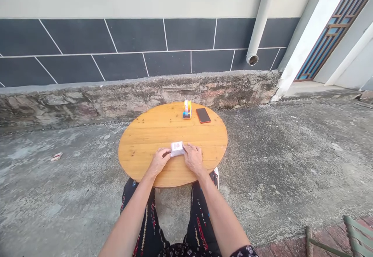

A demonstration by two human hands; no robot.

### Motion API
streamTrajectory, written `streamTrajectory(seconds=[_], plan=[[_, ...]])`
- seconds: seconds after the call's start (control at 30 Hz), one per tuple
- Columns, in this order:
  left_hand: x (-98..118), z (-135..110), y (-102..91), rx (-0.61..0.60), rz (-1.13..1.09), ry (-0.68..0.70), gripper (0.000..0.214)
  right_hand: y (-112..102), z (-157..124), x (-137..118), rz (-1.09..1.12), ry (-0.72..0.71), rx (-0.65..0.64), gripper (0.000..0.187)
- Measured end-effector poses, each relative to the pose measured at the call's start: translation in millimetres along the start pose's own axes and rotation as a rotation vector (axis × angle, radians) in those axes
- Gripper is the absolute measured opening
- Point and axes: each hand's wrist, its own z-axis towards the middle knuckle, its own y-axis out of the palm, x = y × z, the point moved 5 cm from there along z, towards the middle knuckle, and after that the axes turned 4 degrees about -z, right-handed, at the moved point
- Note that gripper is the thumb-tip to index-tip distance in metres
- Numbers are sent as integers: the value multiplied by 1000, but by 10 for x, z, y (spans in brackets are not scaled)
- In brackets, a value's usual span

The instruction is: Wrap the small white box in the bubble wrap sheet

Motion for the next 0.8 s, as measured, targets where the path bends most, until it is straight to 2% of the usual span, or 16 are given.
streamTrajectory(seconds=[0.23,0.5,0.63,0.8], plan=[[1,5,46,19,49,-20,12,18,-5,13,-6,-5,2,45],[-24,-17,71,82,75,-49,14,37,-2,14,3,1,5,43],[-37,-21,42,137,44,-55,13,-3,-30,-6,22,20,47,43],[-74,-39,14,167,-53,-21,32,-28,-59,58,88,90,100,39]])
